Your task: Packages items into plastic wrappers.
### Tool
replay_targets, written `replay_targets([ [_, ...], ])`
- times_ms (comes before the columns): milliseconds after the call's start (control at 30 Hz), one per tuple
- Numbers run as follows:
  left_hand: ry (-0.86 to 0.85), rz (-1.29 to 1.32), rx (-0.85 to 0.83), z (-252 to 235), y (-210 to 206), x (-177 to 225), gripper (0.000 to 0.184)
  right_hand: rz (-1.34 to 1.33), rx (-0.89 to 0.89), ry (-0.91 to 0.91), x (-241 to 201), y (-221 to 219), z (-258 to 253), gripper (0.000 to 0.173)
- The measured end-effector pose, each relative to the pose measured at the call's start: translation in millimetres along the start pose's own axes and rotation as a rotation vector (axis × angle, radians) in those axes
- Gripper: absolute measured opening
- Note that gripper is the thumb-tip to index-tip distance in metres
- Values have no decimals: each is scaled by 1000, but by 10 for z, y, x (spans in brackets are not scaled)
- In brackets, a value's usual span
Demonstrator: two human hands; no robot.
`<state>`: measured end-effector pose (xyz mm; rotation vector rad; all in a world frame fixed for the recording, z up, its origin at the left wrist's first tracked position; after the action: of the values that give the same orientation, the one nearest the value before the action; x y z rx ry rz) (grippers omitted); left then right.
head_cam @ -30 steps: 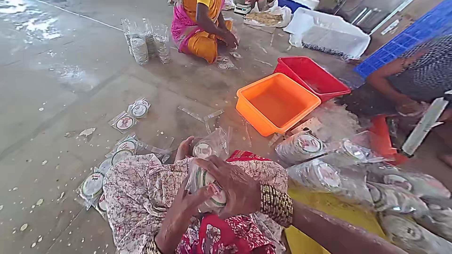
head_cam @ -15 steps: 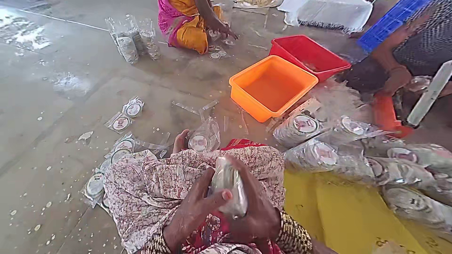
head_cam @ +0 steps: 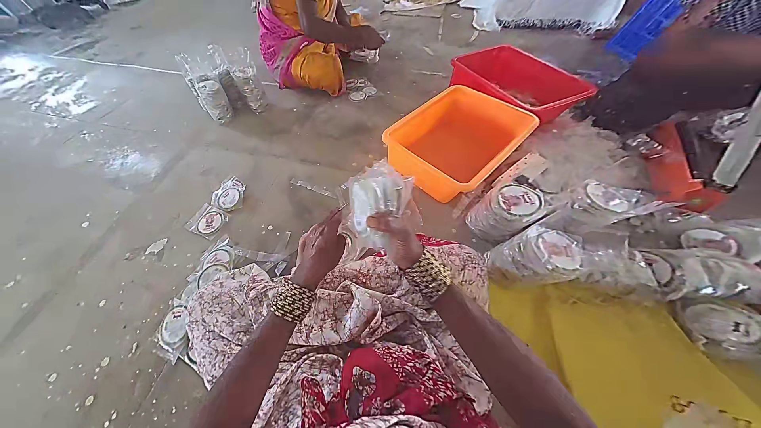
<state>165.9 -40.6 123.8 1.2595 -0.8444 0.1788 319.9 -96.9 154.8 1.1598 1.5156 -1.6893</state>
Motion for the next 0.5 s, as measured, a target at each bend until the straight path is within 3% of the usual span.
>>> replay_targets([
  [67,122,221,17,17,38,-60,52,98,-71,-90,145,-87,-124,76],
  [133,211,478,95,87,77,-67,44,244,-197,-128,275,-145,-200,100],
  [233,310,791,200,158,113,-133,35,434,-398,-152,364,-185,-286,110],
  [433,401,943,191,227,40,-225,27,626,-640,-636,184,-245,-478,86],
  [467,410,913,172,222,-6,-250,24,731,-657,-708,128,-267,-523,77],
  [500,408,888,158,218,-50,-277,23,839,-690,-745,107,-286,-574,57],
])
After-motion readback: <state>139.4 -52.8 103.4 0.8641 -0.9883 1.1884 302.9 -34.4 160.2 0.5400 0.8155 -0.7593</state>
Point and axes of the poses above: each hand's wrist, its own z-axis away from the middle knuckle, its own y-axis out of the back of the hand, x = y × z, the point moved 2 cm from there along -z, towards the middle knuckle, and after that the axes turned 2 degrees about x, right-handed, at the moved point
